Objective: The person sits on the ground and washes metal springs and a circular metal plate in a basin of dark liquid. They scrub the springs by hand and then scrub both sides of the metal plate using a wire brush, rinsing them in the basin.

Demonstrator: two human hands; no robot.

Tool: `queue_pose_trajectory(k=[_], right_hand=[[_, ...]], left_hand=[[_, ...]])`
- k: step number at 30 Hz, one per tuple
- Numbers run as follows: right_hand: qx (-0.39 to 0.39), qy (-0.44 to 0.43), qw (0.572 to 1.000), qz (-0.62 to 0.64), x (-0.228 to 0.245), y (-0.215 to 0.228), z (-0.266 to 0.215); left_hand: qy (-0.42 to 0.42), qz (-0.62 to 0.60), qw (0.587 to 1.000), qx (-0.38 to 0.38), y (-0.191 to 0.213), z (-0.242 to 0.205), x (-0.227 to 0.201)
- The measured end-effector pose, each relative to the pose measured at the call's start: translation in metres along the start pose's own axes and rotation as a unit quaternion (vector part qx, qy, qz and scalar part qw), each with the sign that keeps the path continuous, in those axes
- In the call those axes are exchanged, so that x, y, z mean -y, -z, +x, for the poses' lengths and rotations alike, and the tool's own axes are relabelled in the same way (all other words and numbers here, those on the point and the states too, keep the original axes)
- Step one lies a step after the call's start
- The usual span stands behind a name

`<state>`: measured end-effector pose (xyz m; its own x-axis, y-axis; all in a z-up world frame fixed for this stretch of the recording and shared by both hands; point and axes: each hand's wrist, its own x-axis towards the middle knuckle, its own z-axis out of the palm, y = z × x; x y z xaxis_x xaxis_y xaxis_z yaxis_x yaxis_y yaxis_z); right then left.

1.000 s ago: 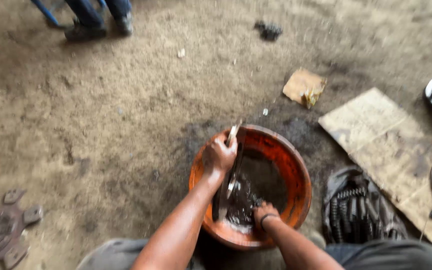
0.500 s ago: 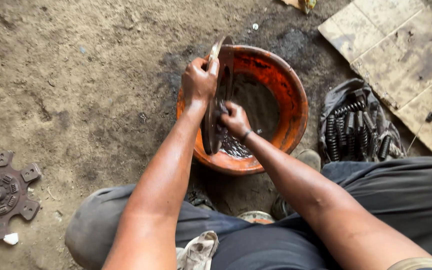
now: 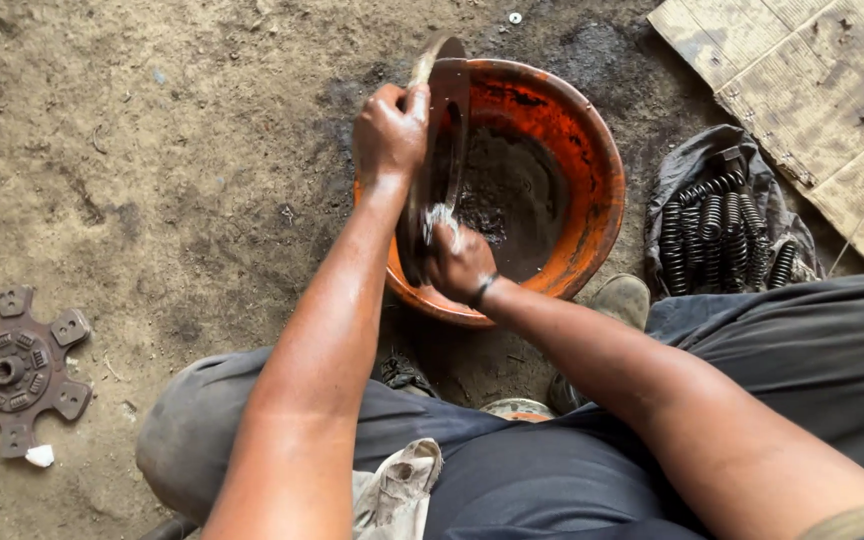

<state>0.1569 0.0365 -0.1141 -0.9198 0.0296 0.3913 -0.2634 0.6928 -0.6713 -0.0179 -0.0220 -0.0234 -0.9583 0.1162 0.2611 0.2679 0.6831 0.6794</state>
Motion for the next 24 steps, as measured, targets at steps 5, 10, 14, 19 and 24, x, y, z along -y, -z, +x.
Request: queue_pose_trajectory(k=[5, 10, 14, 19, 24], right_hand=[[0.310, -0.104, 0.940, -0.100, -0.042, -0.005, -0.041], [0.344, -0.225, 0.888, -0.206, -0.112, -0.019, -0.044], [0.355, -0.268, 0.838, -0.315, -0.148, -0.013, -0.033], [0.463, -0.256, 0.789, -0.311, -0.160, -0.026, -0.053], [0.509, -0.253, 0.790, -0.230, -0.175, -0.042, -0.053]], left_hand=[[0.034, -0.001, 0.999, 0.031, 0.005, -0.003, 0.005], [-0.011, -0.041, 0.999, -0.020, 0.003, -0.009, 0.000], [0.069, -0.036, 0.997, 0.020, 0.005, -0.008, -0.020], [0.030, -0.012, 0.999, 0.003, 0.002, -0.009, -0.030], [0.057, -0.007, 0.997, 0.042, 0.004, -0.012, -0.038]])
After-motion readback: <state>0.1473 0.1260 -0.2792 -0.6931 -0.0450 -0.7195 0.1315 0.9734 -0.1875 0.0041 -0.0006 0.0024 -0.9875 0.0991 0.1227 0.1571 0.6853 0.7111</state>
